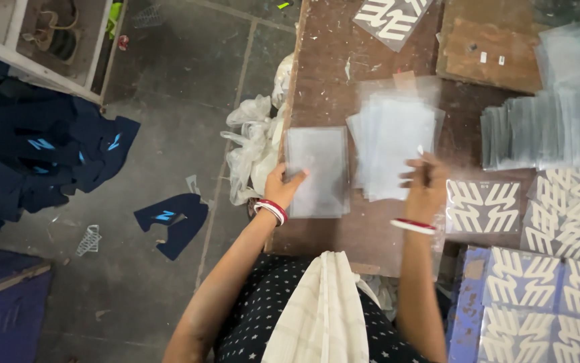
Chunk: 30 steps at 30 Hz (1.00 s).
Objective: The person sorts and stacks white papers on a wooden table. They pick up stacks of papers, separate them, and place them into neat piles. Another person is also seen handling similar papers at the same table.
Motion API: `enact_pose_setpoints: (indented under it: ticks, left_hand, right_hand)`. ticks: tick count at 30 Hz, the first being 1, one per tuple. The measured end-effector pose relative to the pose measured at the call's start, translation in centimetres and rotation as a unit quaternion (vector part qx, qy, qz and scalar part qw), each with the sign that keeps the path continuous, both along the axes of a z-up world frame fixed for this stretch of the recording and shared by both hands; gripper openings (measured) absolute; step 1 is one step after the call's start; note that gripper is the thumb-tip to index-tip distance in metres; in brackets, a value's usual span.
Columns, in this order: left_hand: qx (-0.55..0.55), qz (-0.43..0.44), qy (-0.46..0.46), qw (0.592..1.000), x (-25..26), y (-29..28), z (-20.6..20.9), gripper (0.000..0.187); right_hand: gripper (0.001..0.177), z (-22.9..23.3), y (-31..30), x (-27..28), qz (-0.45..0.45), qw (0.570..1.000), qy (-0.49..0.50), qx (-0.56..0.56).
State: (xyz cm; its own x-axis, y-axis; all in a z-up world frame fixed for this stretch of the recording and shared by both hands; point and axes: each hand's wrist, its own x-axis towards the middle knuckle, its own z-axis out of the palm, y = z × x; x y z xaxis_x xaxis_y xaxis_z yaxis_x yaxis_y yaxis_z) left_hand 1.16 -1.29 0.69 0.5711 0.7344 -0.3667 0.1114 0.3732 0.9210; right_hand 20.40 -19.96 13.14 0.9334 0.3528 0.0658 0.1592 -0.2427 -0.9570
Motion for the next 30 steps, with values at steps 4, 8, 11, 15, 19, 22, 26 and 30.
enact_pose_setpoints:
  ticks: [4,8,11,15,19,22,26,30]
  left_hand:
    - [-0.019,-0.033,0.043,0.998,-0.4,0.0,-4.4,0.027]
    - [-0.113,-0.026,-0.003,0.993,-0.5,0.5,-7.4,0.024]
    - [-0.122,-0.01,-0.082,0.989,-0.1,0.5,-7.9,0.024]
    - [-0.09,0.005,-0.053,0.994,0.2,0.5,-6.7,0.025]
    - [-0.07,0.014,-0.009,0.997,0.4,0.3,-8.1,0.027]
    - [-0.052,0.026,-0.031,0.998,0.4,0.2,-8.5,0.028]
    - [-0.06,-0.004,0.029,0.998,0.1,0.7,-6.7,0.031]
    - [-0.024,0.003,-0.005,1.0,0.3,0.5,-7.4,0.031]
  right_hand:
    - [0.023,-1.8,-4.8,2.0,-0.046,0.976,-0.121,-0.175]
    - [0.025,-2.1,-3.6,-3.2,-0.013,0.937,-0.13,-0.325]
    - [0.044,-1.7,0.4,-7.9,0.133,0.931,-0.08,-0.332]
    - [0.048,-1.4,2.6,-9.8,0.104,0.926,-0.069,-0.355]
    - [0.044,-1.6,3.0,-10.3,0.082,0.906,-0.229,-0.346]
    - [0.034,-2.1,2.9,-10.4,0.081,0.919,-0.252,-0.291]
    - [0.026,2.7,4.8,-11.0,0.088,0.985,-0.044,-0.144]
    - [0.029,1.6,1.0,-5.7,0.029,0.989,-0.107,-0.103]
